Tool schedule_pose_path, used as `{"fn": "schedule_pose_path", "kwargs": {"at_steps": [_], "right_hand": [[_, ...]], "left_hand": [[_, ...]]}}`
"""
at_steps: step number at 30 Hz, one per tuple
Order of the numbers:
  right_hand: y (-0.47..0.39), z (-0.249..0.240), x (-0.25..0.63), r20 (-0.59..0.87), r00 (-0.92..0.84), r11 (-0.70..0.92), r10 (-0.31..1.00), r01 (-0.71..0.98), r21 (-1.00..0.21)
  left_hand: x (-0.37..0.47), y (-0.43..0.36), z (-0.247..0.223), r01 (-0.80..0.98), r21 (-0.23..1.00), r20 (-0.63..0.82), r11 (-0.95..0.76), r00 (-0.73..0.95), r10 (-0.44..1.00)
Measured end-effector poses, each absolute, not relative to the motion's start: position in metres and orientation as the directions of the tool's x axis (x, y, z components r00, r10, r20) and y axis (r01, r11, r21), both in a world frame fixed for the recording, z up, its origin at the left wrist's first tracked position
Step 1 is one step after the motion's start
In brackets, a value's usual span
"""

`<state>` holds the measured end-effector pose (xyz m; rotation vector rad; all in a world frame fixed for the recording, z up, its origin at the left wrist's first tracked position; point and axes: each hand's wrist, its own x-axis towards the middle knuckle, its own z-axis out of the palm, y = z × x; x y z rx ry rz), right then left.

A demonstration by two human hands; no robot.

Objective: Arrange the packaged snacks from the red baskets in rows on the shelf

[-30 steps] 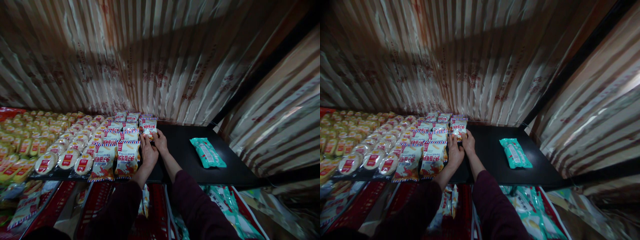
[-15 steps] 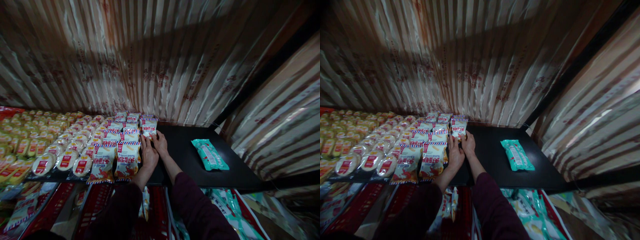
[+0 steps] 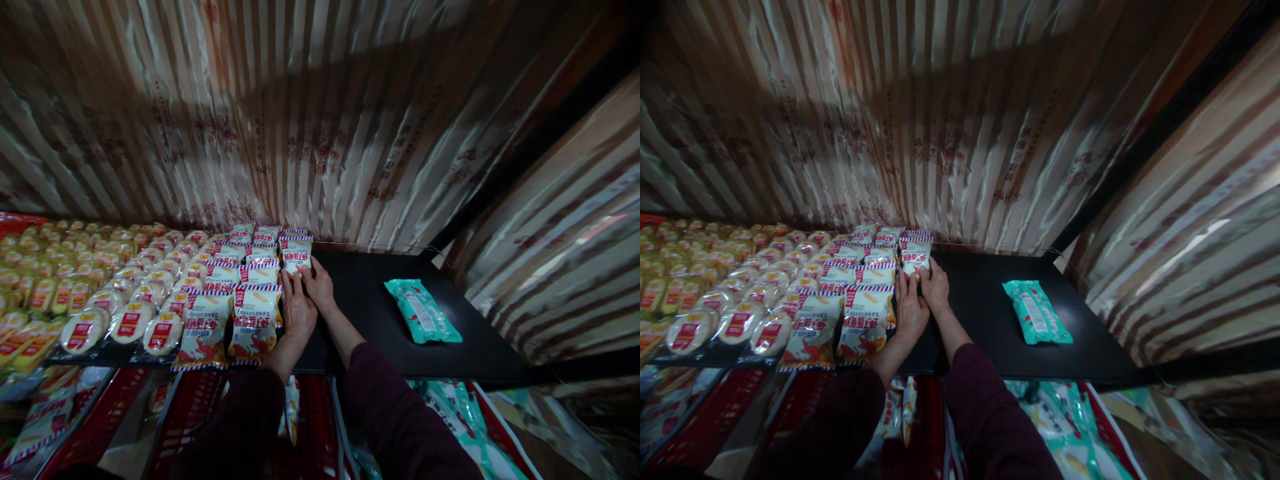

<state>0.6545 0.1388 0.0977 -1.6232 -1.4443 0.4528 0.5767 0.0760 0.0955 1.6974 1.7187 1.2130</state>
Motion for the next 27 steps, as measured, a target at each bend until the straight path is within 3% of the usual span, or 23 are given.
{"fn": "schedule_pose_path", "kwargs": {"at_steps": [11, 27], "right_hand": [[0.139, 0.097, 0.655, 0.246, 0.195, 0.043, 0.95, 0.696, -0.717], [0.127, 0.094, 0.661, 0.251, 0.209, 0.063, 0.945, 0.638, -0.768]], "left_hand": [[0.579, 0.079, 0.09, 0.623, 0.771, 0.301, -0.13, -0.177, 0.937], [0.579, 0.072, 0.099, 0.604, 0.784, 0.283, -0.145, -0.139, 0.949]]}}
